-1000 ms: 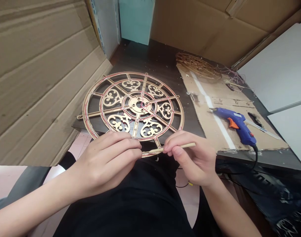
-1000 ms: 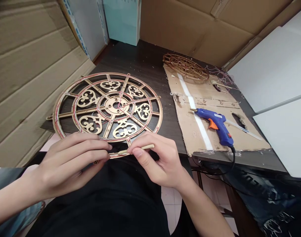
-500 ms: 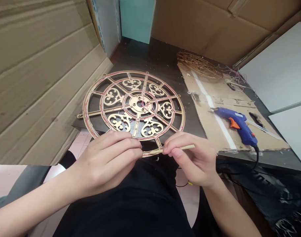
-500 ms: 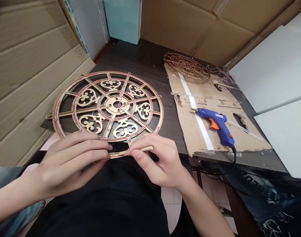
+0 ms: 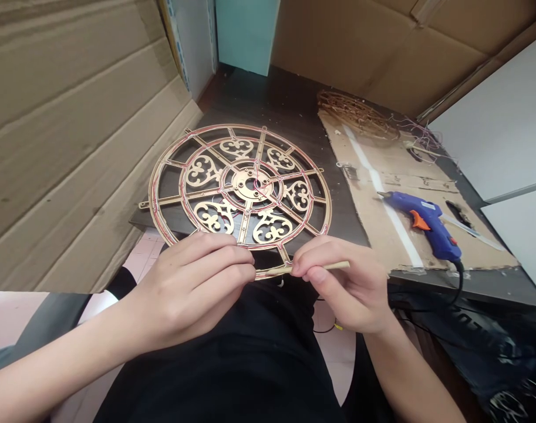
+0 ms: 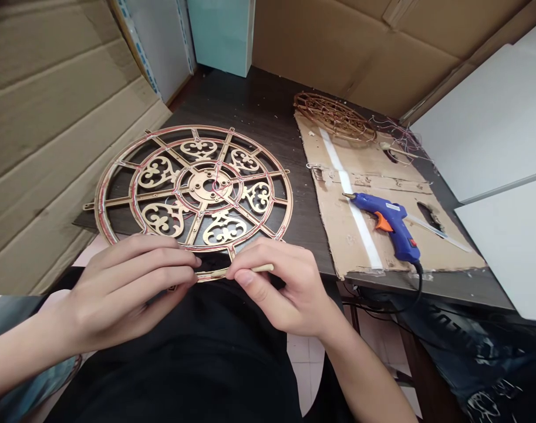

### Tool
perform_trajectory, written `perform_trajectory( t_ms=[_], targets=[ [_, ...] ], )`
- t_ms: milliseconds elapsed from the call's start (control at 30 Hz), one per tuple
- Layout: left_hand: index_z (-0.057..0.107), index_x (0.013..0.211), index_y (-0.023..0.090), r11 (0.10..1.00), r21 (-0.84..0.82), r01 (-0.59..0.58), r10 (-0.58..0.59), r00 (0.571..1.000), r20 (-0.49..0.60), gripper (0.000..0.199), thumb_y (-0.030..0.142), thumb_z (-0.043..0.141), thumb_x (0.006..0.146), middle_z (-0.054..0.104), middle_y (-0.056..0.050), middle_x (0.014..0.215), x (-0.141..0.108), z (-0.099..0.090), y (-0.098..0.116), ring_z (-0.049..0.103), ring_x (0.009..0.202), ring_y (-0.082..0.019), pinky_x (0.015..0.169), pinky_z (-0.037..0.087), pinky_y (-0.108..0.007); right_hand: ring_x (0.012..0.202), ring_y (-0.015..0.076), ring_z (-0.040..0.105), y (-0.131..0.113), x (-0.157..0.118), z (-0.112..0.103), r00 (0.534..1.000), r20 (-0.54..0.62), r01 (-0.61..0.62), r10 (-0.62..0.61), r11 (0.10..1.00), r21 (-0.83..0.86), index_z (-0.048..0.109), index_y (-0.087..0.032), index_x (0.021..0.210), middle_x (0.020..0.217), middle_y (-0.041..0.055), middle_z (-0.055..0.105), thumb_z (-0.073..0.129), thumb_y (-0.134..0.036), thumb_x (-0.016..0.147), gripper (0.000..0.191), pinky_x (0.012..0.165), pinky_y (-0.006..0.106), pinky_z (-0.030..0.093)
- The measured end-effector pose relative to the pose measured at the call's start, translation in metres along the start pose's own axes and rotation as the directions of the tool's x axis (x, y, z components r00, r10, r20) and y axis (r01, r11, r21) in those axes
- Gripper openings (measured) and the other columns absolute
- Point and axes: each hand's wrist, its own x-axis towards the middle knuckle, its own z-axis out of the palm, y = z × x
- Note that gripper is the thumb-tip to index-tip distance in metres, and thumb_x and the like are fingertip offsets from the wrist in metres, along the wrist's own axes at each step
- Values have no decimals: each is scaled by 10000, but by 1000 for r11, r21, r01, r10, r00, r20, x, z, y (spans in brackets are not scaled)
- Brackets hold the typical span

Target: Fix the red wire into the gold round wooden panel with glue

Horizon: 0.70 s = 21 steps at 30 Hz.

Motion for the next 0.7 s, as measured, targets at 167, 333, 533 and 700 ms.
perform_trajectory(
  t_ms=[167, 333, 533, 700],
  targets=[
    [675, 1055, 126, 1000, -6, 9, -9, 1000, -1, 264, 13, 772, 837, 768, -83, 1045, 0, -1, 1, 679, 989, -234, 869, 574, -390, 851, 184, 700, 2, -4, 1, 996, -89, 22, -18, 999, 38, 732, -169, 1093, 933, 70, 740, 614, -79, 1000, 175, 763, 343, 602],
    [672, 1056, 143, 1000, -2, 13, -13, 1000, 1, 248, 27, 762, 856, 771, -73, 1051, -2, -1, 1, 683, 985, -230, 866, 580, -387, 768, 187, 689, 2, -5, 3, 983, -181, -16, 38, 993, 120, 740, -196, 1064, 883, 74, 711, 583, -147, 1045, 165, 686, 342, 613],
    [682, 1053, 124, 999, -34, 27, -26, 999, 22, 259, 36, 788, 833, 765, -82, 1065, -1, -3, 2, 675, 1004, -234, 878, 572, -393, 642, 134, 606, 0, -4, 4, 966, -240, -42, 98, 973, 228, 724, -194, 1051, 892, 69, 685, 570, -219, 1078, 159, 500, 250, 513],
    [682, 1057, 133, 992, -56, 112, -113, 993, -27, 208, 197, 781, 885, 758, -90, 1045, 5, -14, 15, 674, 1029, -238, 898, 553, -416, 645, 126, 599, -3, -6, 5, 968, -216, -49, 125, 944, 325, 744, -192, 1119, 950, 76, 719, 579, -218, 1077, 172, 513, 254, 517]
  ],
)
